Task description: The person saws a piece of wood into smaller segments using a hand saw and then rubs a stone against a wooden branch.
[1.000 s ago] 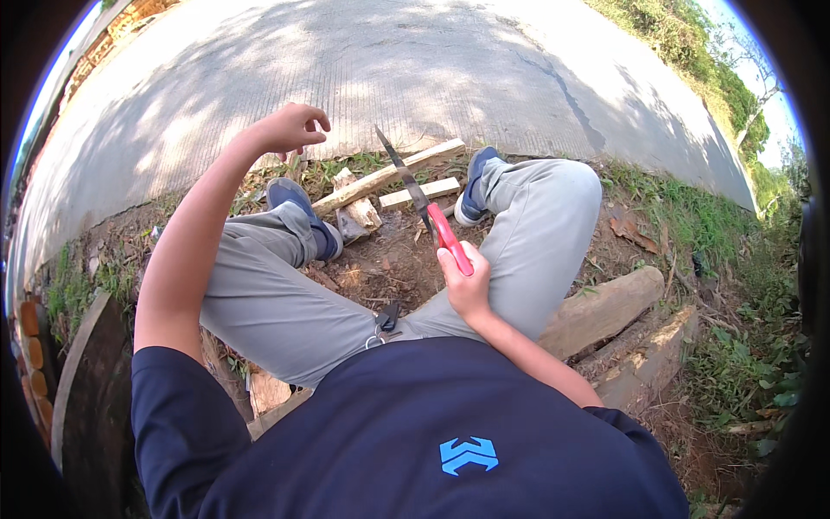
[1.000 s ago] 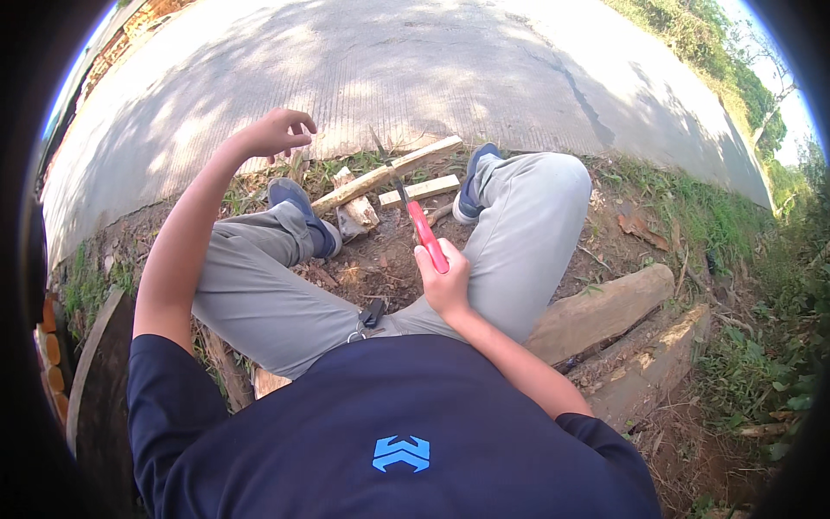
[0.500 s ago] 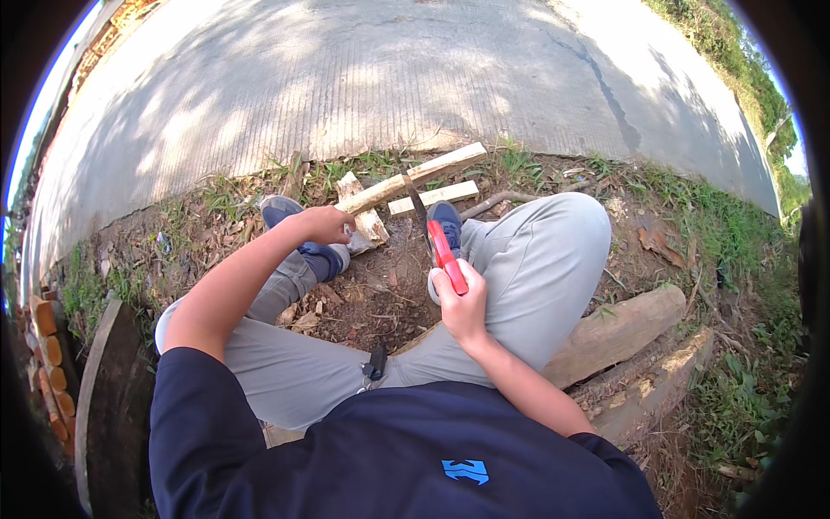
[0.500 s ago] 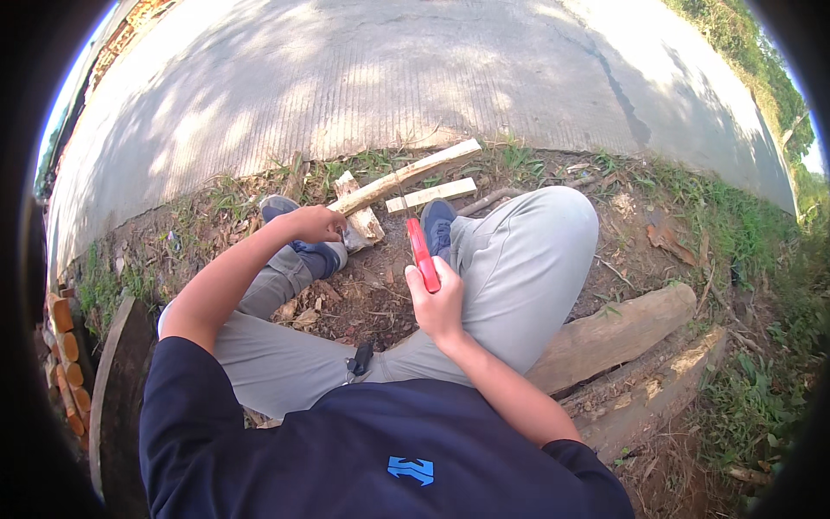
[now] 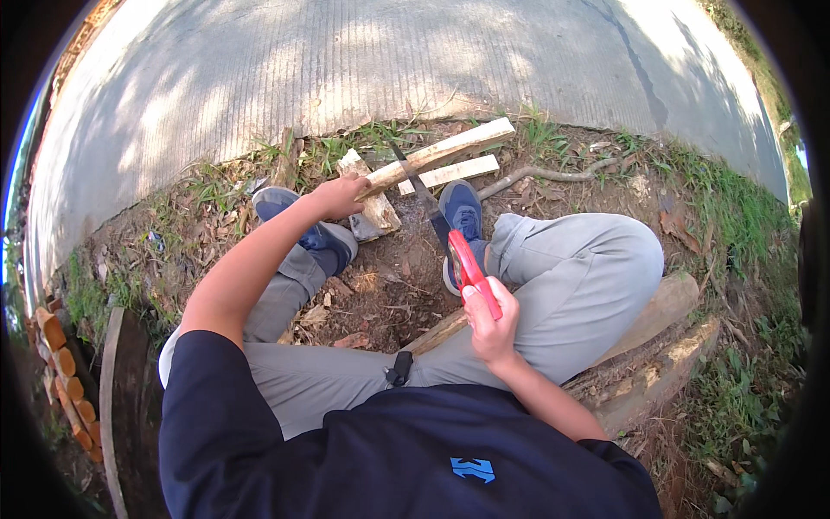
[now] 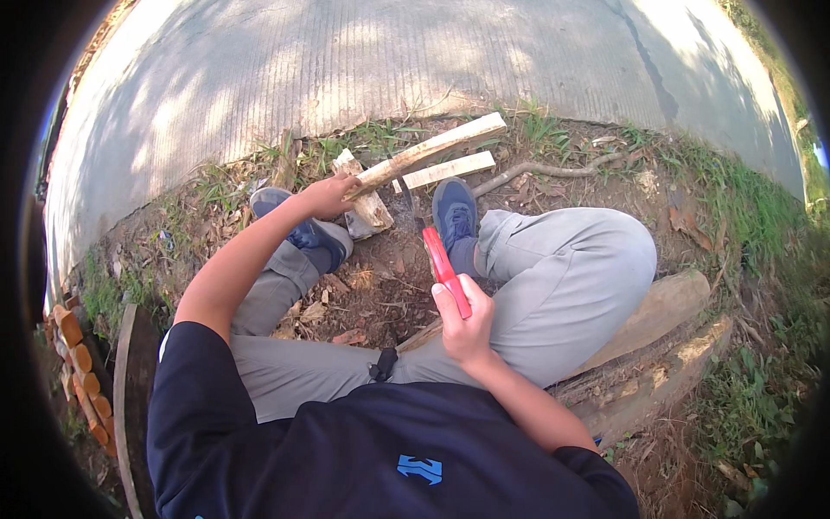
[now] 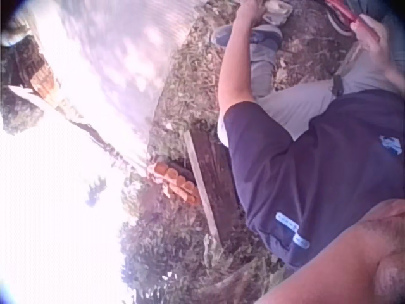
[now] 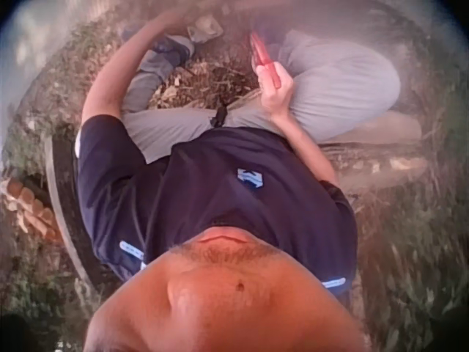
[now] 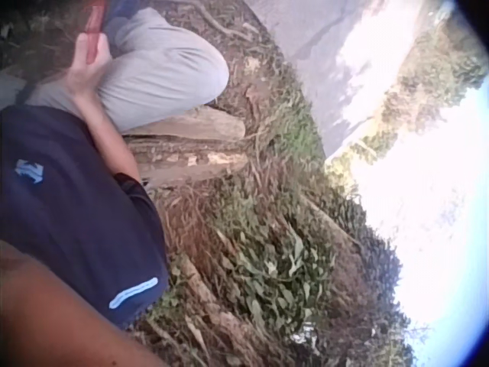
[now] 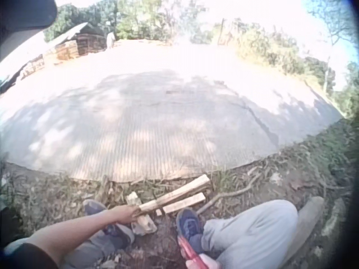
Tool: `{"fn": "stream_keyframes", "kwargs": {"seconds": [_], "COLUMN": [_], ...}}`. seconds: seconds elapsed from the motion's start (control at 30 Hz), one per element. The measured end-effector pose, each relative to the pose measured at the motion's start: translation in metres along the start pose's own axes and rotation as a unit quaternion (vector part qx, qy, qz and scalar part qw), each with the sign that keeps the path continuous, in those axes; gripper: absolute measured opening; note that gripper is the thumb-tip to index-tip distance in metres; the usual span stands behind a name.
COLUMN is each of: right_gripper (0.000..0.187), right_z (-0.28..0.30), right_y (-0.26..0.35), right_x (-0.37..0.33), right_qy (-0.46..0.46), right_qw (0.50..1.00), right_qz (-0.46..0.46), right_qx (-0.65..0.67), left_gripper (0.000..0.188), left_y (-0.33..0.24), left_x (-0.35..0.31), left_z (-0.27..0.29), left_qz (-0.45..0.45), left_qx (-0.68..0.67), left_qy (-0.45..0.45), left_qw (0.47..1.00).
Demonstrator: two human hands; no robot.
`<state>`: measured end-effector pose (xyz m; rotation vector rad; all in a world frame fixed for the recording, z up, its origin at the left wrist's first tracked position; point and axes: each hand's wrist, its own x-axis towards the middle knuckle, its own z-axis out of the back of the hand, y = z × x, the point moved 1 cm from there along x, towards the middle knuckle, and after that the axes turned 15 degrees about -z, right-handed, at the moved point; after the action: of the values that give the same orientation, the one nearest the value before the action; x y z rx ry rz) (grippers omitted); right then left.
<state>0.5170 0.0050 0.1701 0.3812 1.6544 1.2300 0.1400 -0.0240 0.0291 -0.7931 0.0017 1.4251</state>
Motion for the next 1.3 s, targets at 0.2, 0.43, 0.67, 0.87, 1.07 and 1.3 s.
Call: {"fn": "stream_keyframes", "kwargs": {"seconds": [0.2, 0.43, 0.67, 0.87, 1.07, 1.3], "right_gripper": [0.035, 0.027, 0.022, 0.026, 0.028, 0.018], "right_z": [0.11, 0.222, 0.198, 0.186, 0.137, -0.015], "right_y": [0.183, 0.206, -0.045, -0.181, -0.169, -0.05], "right_x": [0.023, 0.178, 0.319, 0.359, 0.349, 0.324], "right_qy": [-0.081, -0.157, -0.273, -0.243, -0.309, 0.251], "right_qw": [0.961, 0.873, 0.695, 0.674, 0.742, 0.865], "right_qz": [0.244, 0.248, 0.297, 0.177, 0.187, 0.071], "right_qx": [-0.102, -0.39, -0.595, -0.675, -0.565, -0.428], "left_gripper": [0.053, 0.049, 0.043, 0.033, 0.018, 0.02], "left_y": [0.011, 0.025, 0.019, 0.059, 0.087, 0.055], "left_x": [-0.031, -0.097, -0.222, -0.266, -0.176, -0.085], "left_z": [0.036, 0.139, 0.179, 0.086, -0.009, 0.032], "left_qz": [-0.013, 0.073, 0.2, 0.235, 0.21, 0.084], "left_qx": [0.008, 0.053, 0.008, -0.148, -0.043, -0.081], "left_qy": [0.056, 0.01, -0.107, -0.295, -0.365, -0.408], "left_qw": [0.998, 0.996, 0.974, 0.914, 0.906, 0.906]}}
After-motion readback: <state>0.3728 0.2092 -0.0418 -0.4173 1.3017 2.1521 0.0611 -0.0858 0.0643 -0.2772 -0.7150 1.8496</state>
